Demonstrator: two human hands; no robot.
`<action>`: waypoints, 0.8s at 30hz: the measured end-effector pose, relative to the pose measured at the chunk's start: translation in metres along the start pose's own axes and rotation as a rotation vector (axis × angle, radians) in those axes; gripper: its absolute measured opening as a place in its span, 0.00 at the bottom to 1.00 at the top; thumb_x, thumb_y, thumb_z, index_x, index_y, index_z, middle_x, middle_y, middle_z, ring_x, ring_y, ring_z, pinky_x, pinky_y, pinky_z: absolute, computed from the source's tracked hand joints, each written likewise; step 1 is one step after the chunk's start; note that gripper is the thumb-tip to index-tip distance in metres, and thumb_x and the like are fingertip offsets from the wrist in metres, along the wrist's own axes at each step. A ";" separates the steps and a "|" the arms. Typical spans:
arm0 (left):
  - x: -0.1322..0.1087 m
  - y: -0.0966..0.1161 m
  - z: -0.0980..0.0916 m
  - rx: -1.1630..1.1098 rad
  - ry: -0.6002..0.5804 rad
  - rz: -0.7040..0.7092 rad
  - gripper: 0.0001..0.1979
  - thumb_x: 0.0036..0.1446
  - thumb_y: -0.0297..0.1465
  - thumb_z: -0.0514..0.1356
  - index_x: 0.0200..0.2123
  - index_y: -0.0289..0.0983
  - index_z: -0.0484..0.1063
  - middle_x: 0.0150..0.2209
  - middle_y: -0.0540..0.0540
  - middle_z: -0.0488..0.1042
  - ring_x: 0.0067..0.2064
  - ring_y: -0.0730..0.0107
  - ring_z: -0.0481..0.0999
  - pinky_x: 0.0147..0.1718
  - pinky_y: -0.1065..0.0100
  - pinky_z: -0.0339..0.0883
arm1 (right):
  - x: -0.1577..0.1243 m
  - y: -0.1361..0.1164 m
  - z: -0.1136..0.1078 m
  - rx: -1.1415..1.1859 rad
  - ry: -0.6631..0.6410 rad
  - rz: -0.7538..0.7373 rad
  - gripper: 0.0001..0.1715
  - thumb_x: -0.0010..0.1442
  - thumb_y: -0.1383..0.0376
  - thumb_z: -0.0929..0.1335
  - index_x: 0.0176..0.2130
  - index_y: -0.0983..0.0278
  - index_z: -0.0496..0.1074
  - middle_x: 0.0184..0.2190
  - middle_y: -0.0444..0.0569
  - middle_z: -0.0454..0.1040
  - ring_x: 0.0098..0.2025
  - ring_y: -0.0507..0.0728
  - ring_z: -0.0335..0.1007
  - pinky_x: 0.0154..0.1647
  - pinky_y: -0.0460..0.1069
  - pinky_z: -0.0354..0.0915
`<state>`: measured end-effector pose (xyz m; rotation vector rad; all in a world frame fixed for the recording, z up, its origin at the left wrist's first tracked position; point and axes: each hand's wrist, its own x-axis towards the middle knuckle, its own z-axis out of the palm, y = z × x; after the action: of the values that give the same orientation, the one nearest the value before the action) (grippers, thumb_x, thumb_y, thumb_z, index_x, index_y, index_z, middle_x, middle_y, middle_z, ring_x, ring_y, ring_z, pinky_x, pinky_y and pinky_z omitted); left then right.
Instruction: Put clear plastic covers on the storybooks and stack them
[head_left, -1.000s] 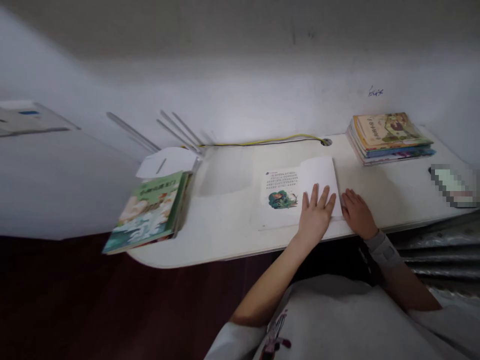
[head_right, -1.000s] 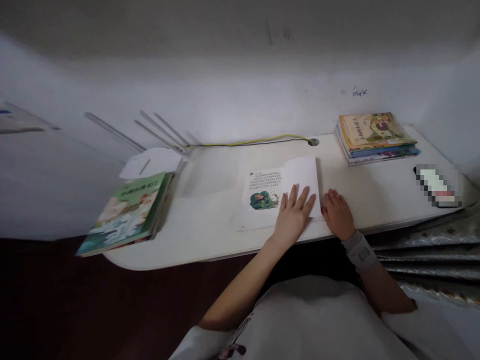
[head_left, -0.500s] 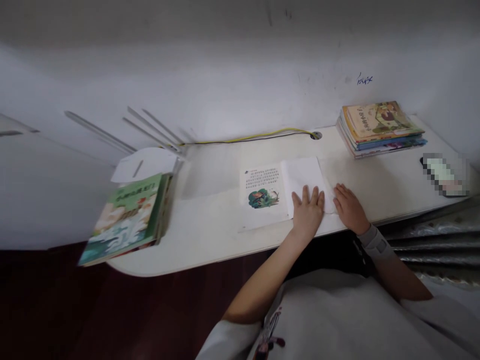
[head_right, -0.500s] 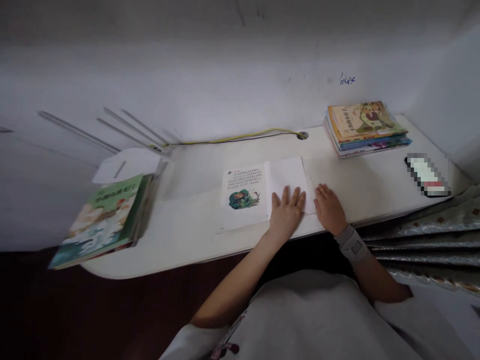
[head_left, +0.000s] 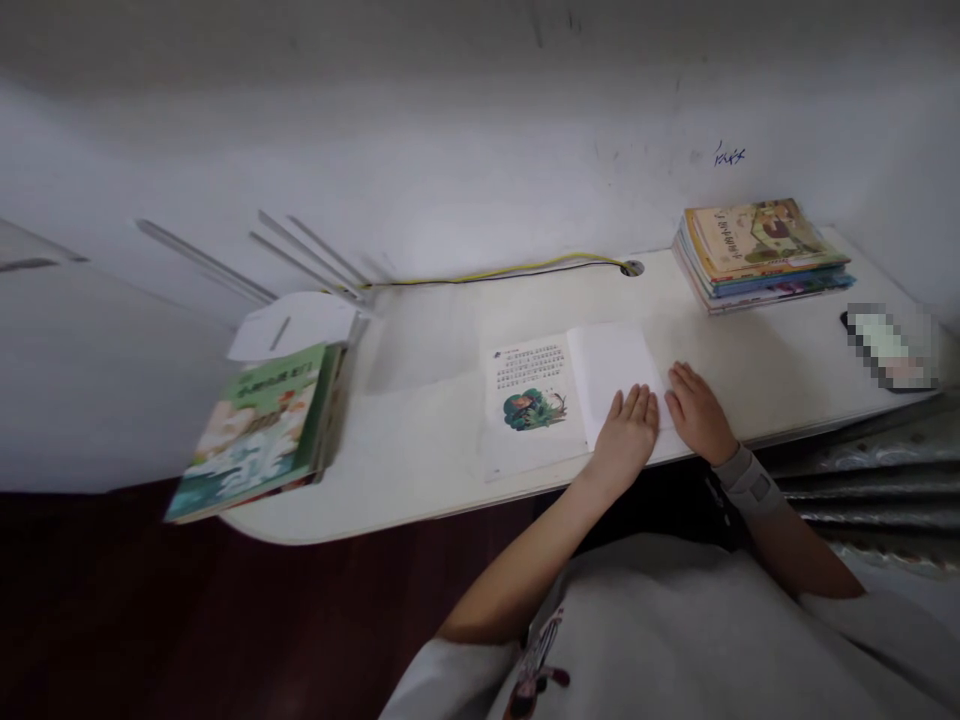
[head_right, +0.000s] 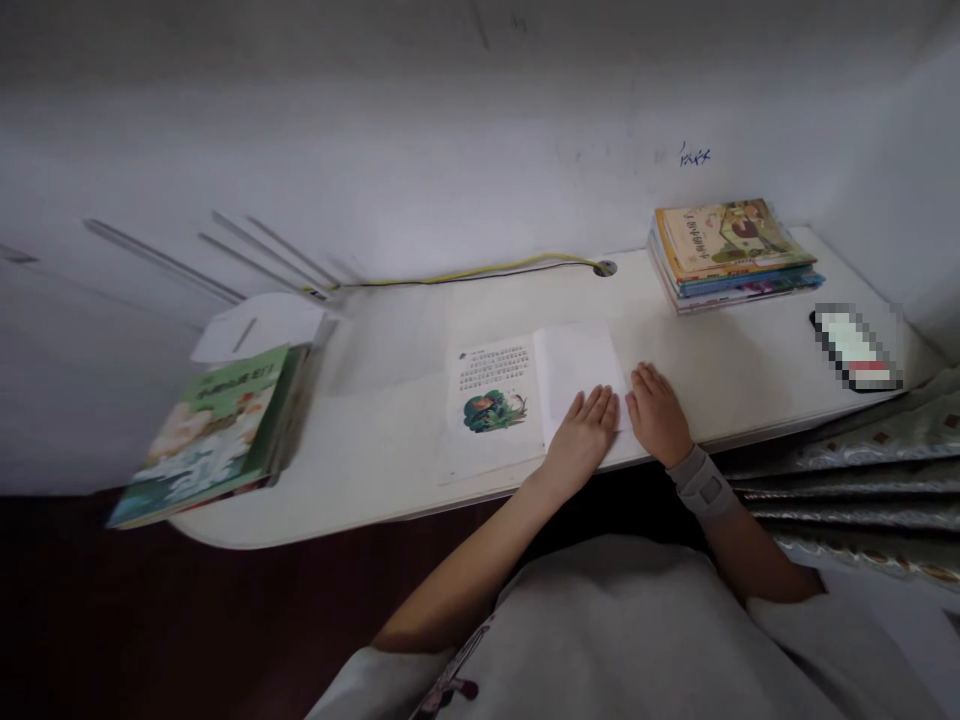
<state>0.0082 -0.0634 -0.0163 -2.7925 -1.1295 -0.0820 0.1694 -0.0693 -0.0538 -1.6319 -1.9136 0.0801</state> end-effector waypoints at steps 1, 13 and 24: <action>-0.001 0.000 0.002 0.003 0.019 0.018 0.21 0.65 0.24 0.48 0.59 0.25 0.65 0.61 0.31 0.65 0.63 0.55 0.64 0.60 0.55 0.60 | 0.000 0.000 0.000 0.001 0.001 -0.001 0.27 0.67 0.62 0.55 0.58 0.73 0.66 0.59 0.65 0.67 0.65 0.64 0.57 0.63 0.64 0.58; -0.001 -0.013 -0.002 -0.045 0.070 0.180 0.18 0.64 0.23 0.50 0.55 0.24 0.67 0.57 0.31 0.70 0.60 0.59 0.68 0.59 0.61 0.63 | 0.003 0.011 -0.005 0.068 -0.078 -0.020 0.28 0.66 0.60 0.56 0.58 0.70 0.66 0.60 0.62 0.66 0.65 0.64 0.57 0.64 0.64 0.58; -0.008 -0.038 -0.008 -0.284 0.131 0.147 0.32 0.66 0.44 0.48 0.65 0.29 0.53 0.66 0.32 0.56 0.69 0.55 0.47 0.65 0.50 0.48 | 0.002 0.015 -0.011 -0.051 -0.144 -0.059 0.27 0.66 0.63 0.56 0.60 0.72 0.64 0.62 0.65 0.63 0.66 0.65 0.55 0.63 0.64 0.57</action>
<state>-0.0240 -0.0433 -0.0050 -3.0515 -0.9443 -0.4355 0.1882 -0.0672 -0.0504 -1.6407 -2.0869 0.1283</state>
